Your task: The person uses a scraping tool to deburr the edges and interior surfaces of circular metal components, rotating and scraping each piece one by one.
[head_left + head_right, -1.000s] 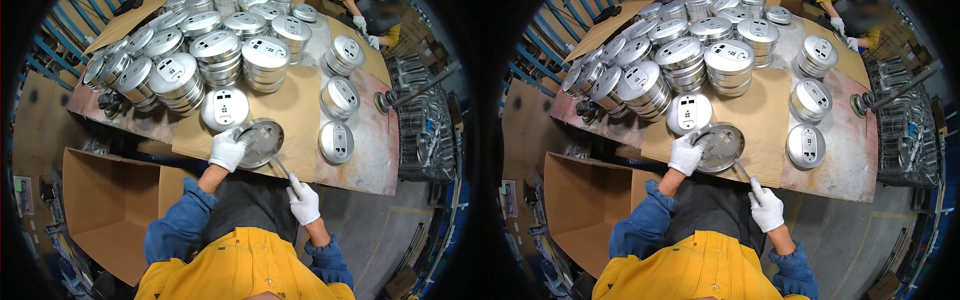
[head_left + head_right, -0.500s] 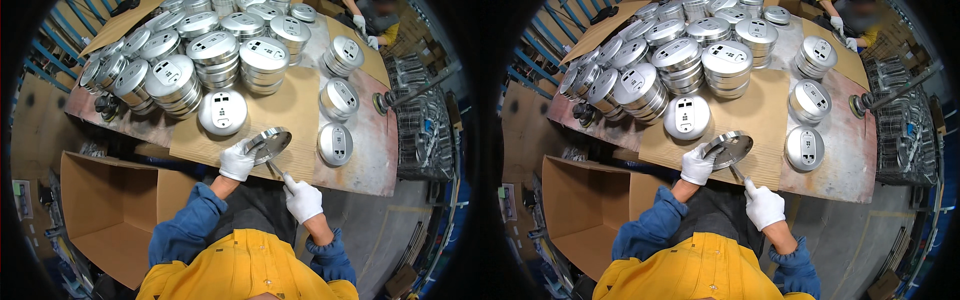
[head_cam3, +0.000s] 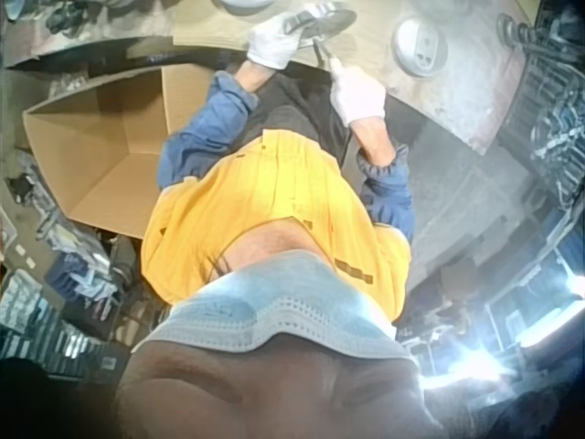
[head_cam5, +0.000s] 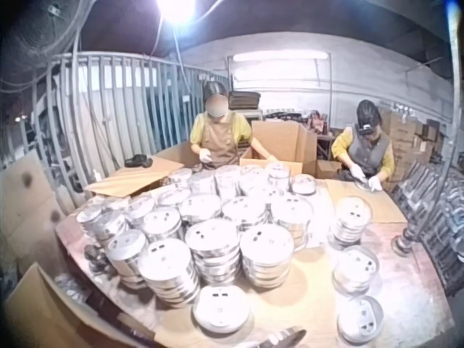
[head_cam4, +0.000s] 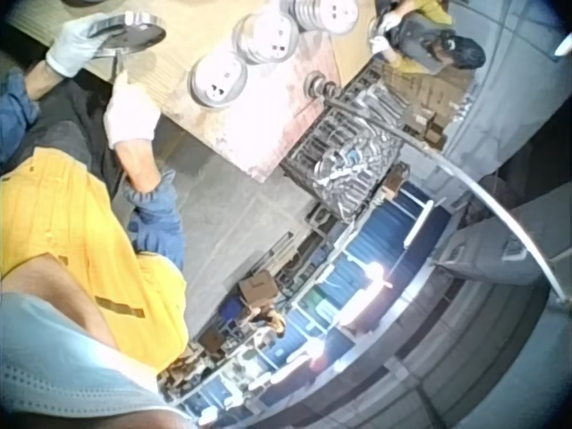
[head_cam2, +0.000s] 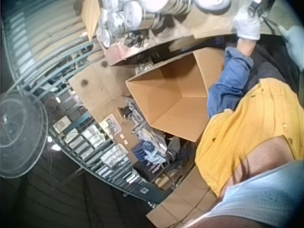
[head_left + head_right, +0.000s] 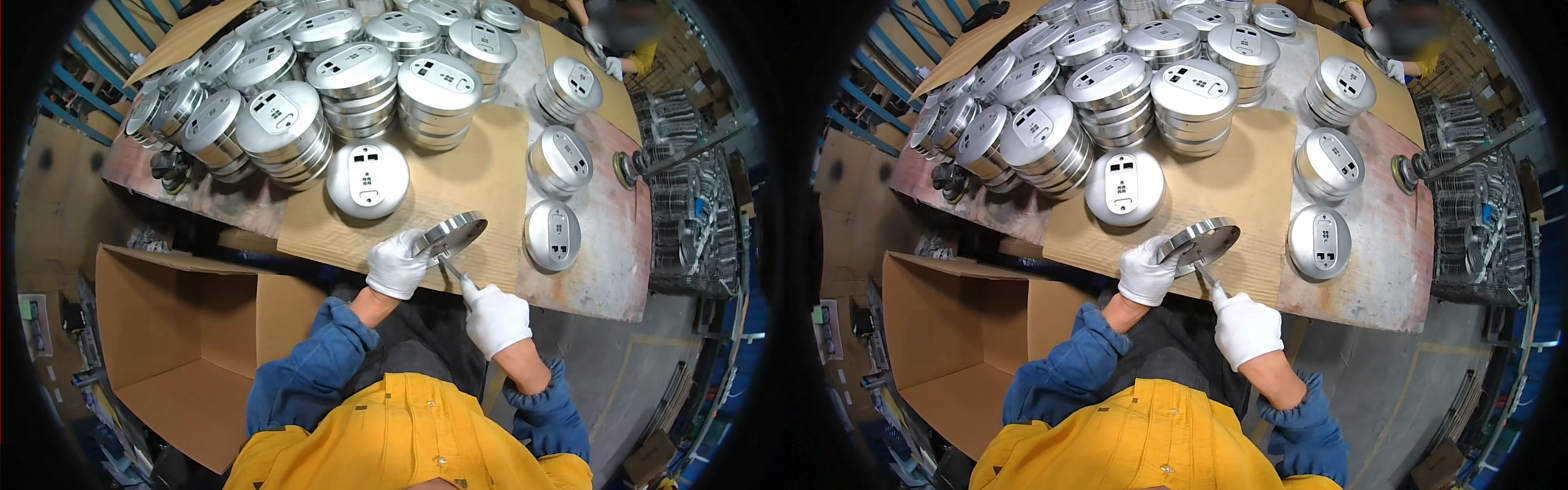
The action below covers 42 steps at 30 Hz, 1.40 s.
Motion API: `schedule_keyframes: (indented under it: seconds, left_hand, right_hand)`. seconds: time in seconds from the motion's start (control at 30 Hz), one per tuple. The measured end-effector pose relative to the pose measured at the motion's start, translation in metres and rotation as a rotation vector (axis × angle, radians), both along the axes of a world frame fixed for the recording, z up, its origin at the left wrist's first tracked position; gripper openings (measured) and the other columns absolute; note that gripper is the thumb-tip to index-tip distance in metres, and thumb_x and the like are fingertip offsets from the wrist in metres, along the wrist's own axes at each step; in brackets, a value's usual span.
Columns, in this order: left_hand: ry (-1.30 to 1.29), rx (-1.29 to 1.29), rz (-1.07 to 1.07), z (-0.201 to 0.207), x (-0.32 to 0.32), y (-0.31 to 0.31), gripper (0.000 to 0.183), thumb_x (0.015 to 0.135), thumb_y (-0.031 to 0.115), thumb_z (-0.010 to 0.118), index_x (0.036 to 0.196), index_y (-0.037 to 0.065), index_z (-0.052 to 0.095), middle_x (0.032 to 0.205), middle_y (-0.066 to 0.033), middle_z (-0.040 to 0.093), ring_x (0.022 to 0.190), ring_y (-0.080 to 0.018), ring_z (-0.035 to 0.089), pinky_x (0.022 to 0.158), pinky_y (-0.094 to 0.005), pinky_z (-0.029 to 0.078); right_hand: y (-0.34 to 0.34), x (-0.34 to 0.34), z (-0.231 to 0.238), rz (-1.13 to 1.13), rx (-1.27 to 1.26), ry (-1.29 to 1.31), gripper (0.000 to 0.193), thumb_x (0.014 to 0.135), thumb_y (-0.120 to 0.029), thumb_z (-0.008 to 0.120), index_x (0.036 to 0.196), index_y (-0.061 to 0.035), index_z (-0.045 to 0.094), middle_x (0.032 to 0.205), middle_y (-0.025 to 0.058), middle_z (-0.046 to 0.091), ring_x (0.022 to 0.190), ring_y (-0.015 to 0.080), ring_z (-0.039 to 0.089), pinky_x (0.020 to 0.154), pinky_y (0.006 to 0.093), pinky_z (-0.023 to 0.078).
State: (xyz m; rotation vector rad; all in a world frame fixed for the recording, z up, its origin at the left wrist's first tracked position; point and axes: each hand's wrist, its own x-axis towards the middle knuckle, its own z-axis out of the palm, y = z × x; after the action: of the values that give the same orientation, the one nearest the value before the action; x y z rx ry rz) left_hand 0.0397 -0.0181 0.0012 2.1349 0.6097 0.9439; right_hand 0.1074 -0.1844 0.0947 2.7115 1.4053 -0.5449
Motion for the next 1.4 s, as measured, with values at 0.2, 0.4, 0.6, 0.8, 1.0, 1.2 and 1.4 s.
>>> schedule_keyframes:
  seconds: [0.2, 0.4, 0.6, 0.8, 1.0, 1.2, 1.4]
  left_hand:
    - [0.042, -0.054, -0.022, -0.006, 0.002, 0.0, 0.018, 0.077, 0.014, 0.075, 0.087, 0.003, 0.065, 0.07, -0.0127, 0.065, 0.061, -0.026, 0.065, 0.057, -0.0326, 0.049]
    - [-0.015, -0.324, 0.075, -0.027, 0.005, 0.004, 0.026, 0.08, 0.027, 0.075, 0.083, 0.003, 0.066, 0.061, -0.0117, 0.06, 0.051, -0.0259, 0.058, 0.05, -0.032, 0.045]
    - [-0.326, -0.677, 0.16, -0.03, 0.02, 0.0, 0.028, 0.081, 0.028, 0.074, 0.085, 0.001, 0.066, 0.054, -0.0114, 0.055, 0.046, -0.0257, 0.054, 0.047, -0.0334, 0.042]
    - [-0.104, -0.482, 0.135, -0.033, 0.009, 0.003, 0.029, 0.082, 0.029, 0.073, 0.084, 0.001, 0.066, 0.053, -0.0112, 0.055, 0.047, -0.0271, 0.056, 0.048, -0.0338, 0.043]
    - [0.012, -0.344, 0.045, -0.025, 0.002, -0.001, 0.018, 0.082, 0.014, 0.073, 0.091, -0.001, 0.067, 0.076, -0.0106, 0.069, 0.064, -0.0152, 0.065, 0.059, -0.0279, 0.049]
    - [-0.057, -0.123, 0.025, -0.006, 0.0, -0.001, 0.019, 0.078, 0.017, 0.076, 0.086, 0.003, 0.067, 0.067, -0.0142, 0.062, 0.057, -0.0304, 0.06, 0.053, -0.0346, 0.047]
    - [-0.023, -0.067, 0.031, -0.004, -0.001, -0.001, 0.019, 0.077, 0.022, 0.074, 0.087, 0.008, 0.064, 0.07, -0.0098, 0.063, 0.058, -0.0292, 0.061, 0.053, -0.036, 0.048]
  right_hand:
    - [0.017, 0.016, 0.008, 0.14, -0.046, -0.016, 0.041, 0.08, -0.011, 0.051, 0.12, -0.0079, 0.059, 0.076, 0.0155, 0.063, 0.066, 0.0312, 0.064, 0.057, 0.0415, 0.05]
    - [0.014, 0.004, 0.002, 0.129, -0.052, -0.039, 0.046, 0.08, -0.012, 0.052, 0.125, -0.0079, 0.056, 0.076, 0.0143, 0.061, 0.06, 0.0287, 0.064, 0.054, 0.041, 0.05]
    - [-0.025, -0.016, -0.082, 0.06, 0.225, -0.276, 0.056, 0.074, -0.01, 0.056, 0.13, -0.0166, 0.054, 0.066, 0.0063, 0.051, 0.046, 0.023, 0.056, 0.043, 0.0367, 0.046]
    - [-0.026, 0.007, -0.04, -0.097, 0.257, 0.021, 0.035, 0.087, -0.024, 0.058, 0.122, -0.0295, 0.058, 0.072, 0.0111, 0.06, 0.062, 0.0315, 0.062, 0.056, 0.0422, 0.05]
    - [-0.012, 0.016, 0.005, 0.066, -0.024, 0.07, 0.04, 0.085, -0.019, 0.054, 0.125, -0.0198, 0.057, 0.075, 0.0123, 0.061, 0.066, 0.0314, 0.063, 0.057, 0.0411, 0.05]
    - [0.001, 0.015, 0.008, 0.095, -0.078, 0.048, 0.043, 0.083, -0.016, 0.053, 0.126, -0.0178, 0.056, 0.081, 0.0124, 0.063, 0.069, 0.0301, 0.064, 0.059, 0.0416, 0.05]
    - [0.008, 0.018, 0.006, 0.137, -0.018, -0.015, 0.043, 0.08, -0.013, 0.056, 0.123, -0.0165, 0.058, 0.073, 0.0123, 0.062, 0.063, 0.0313, 0.062, 0.055, 0.0418, 0.048]
